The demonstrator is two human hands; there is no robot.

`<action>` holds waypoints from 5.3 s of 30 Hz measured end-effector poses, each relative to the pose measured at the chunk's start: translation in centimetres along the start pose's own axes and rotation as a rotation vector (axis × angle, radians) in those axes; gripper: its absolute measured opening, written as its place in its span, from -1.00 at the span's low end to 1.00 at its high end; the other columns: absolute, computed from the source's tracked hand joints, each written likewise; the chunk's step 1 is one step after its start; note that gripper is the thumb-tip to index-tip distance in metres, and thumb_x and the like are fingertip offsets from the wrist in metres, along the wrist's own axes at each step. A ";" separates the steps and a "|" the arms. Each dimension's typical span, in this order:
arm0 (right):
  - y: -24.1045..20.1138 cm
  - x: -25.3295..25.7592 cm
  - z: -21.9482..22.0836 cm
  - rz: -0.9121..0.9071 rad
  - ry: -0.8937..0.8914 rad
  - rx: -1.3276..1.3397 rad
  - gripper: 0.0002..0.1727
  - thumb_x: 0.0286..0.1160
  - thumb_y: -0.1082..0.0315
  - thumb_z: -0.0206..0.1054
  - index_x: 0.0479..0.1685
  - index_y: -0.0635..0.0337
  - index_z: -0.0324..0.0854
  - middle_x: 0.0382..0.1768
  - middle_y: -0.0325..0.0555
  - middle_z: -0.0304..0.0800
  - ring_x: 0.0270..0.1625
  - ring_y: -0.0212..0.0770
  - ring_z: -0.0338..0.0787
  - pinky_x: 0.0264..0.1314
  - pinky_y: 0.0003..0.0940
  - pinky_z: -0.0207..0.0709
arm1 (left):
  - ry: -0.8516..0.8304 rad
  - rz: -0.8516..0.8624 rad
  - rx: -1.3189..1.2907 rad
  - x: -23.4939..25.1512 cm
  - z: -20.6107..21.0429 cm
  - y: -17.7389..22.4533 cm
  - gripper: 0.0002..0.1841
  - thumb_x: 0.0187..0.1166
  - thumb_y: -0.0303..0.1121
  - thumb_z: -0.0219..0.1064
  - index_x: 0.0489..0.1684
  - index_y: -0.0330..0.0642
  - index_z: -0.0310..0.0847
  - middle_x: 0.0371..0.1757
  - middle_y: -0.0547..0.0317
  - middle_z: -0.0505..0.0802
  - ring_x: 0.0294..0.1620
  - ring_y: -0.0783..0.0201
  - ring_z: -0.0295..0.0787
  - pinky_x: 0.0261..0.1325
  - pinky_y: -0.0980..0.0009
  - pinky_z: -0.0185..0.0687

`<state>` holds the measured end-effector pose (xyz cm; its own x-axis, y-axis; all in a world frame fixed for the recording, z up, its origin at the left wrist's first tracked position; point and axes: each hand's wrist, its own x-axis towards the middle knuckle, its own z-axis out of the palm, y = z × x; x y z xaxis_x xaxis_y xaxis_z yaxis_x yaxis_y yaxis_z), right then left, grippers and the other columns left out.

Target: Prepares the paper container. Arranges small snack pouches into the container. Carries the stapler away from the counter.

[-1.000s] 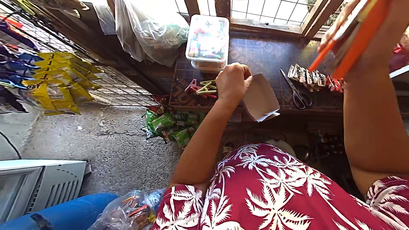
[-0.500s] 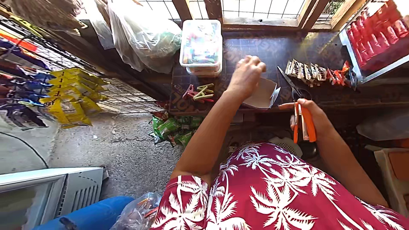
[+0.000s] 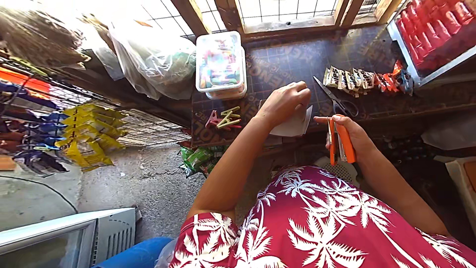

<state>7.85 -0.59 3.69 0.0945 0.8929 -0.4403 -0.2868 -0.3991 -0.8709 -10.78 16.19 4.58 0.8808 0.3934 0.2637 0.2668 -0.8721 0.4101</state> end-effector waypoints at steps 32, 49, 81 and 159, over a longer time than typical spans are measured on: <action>-8.9 2.9 3.9 -0.163 -0.470 -1.251 -0.55 0.65 -0.04 0.24 0.23 0.05 0.79 0.72 -0.14 0.41 0.60 -0.21 0.56 0.53 -0.07 0.44 | -0.233 -0.672 0.013 -0.8 -2.5 3.5 -0.88 0.45 -0.52 0.40 -0.15 -0.31 0.79 -0.03 -0.14 0.80 0.12 -0.15 0.76 0.11 -0.15 0.65; -9.7 3.0 4.1 -0.422 -0.467 -1.254 -0.60 0.58 0.05 0.31 0.18 0.12 0.77 0.46 -0.19 0.65 0.22 -0.39 0.72 0.24 -0.29 0.60 | 0.366 -0.500 -0.966 -5.5 1.6 3.3 -0.46 0.49 -0.26 0.41 0.47 -0.25 0.53 0.40 -0.05 0.62 0.32 0.22 0.68 0.29 0.26 0.70; -5.0 5.3 6.4 -1.134 0.325 -0.069 -0.81 0.79 0.28 -0.03 -0.17 -0.03 0.47 -0.37 -0.50 0.60 -0.30 -0.56 0.69 -0.19 -0.54 0.68 | 0.678 -0.627 -0.959 -4.1 3.3 8.5 -0.72 0.41 -0.44 0.57 0.07 -0.26 0.78 0.13 0.03 0.71 0.02 0.36 0.80 0.05 0.52 0.81; -6.5 -0.5 -1.1 -0.370 0.031 -0.539 -0.43 0.58 -0.37 0.14 0.13 -0.11 0.67 -0.44 -0.47 0.76 -0.54 -0.42 0.77 -0.53 -0.40 0.77 | 0.604 -0.412 -0.538 -8.6 2.5 1.5 0.05 0.25 0.03 0.66 0.68 -0.47 0.23 0.69 -0.35 0.43 0.79 -0.13 0.20 0.80 0.02 0.15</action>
<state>10.67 1.32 9.35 0.1246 0.9881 -0.0898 0.2872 -0.1225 -0.9500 -16.97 10.73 0.74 0.3601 0.8622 0.3564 0.1632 -0.4343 0.8858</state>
